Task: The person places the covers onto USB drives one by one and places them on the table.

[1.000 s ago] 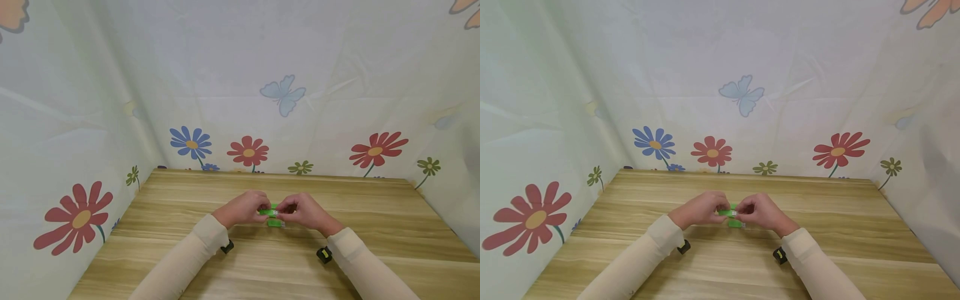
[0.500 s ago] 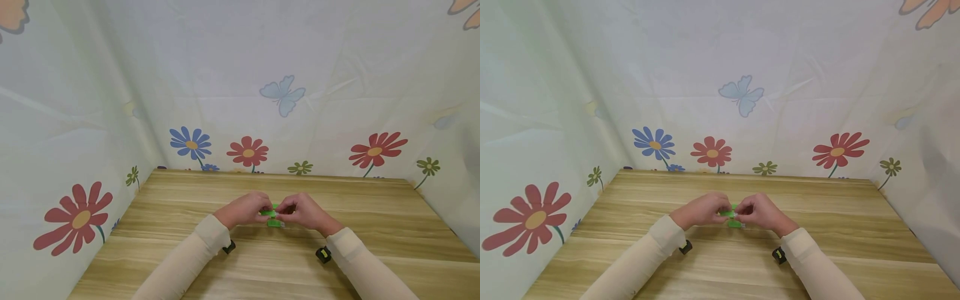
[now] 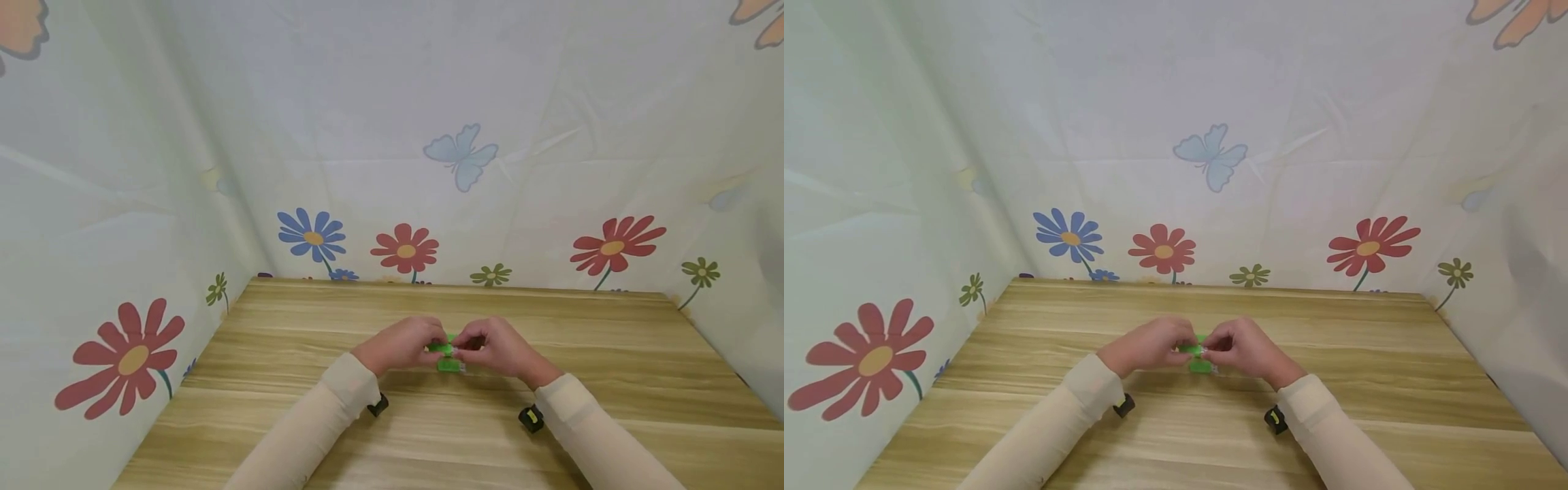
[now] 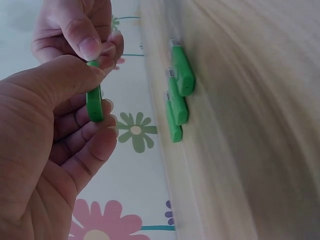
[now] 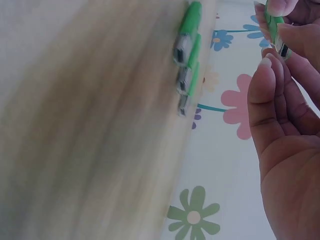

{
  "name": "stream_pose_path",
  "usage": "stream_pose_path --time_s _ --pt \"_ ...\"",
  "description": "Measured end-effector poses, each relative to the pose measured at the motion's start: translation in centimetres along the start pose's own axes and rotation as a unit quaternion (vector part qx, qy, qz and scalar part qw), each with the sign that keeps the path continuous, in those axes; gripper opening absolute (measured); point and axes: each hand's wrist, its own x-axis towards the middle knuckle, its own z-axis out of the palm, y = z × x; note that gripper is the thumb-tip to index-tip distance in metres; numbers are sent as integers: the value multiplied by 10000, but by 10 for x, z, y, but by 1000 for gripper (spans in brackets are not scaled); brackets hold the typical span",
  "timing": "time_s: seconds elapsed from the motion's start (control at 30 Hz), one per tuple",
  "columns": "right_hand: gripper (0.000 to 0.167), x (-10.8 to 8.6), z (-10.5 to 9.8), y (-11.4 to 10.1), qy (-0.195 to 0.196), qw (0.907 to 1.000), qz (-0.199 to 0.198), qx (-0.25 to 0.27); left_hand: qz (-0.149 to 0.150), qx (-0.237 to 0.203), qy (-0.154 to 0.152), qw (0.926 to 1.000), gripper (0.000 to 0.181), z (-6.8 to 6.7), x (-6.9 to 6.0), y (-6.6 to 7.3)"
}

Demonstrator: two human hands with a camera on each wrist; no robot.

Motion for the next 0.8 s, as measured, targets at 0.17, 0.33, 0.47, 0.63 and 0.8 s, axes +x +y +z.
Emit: stream_pose_path --time_s 0.17,0.33,0.47,0.63,0.8 --pt "11 3 -9 2 134 9995 250 -99 -203 -18 93 9997 16 -4 8 -5" --pt "12 9 -18 7 315 9987 398 -85 -390 16 257 9989 18 -5 20 -18" --pt "13 16 -22 15 425 9978 480 -182 -474 -39 319 9984 15 0 31 -34" --pt "13 28 -21 29 399 9959 707 -391 -676 -230 215 9972 11 6 41 -48" --pt "11 36 -20 44 298 9944 886 -487 -893 -236 31 9957 10 14 52 -57"
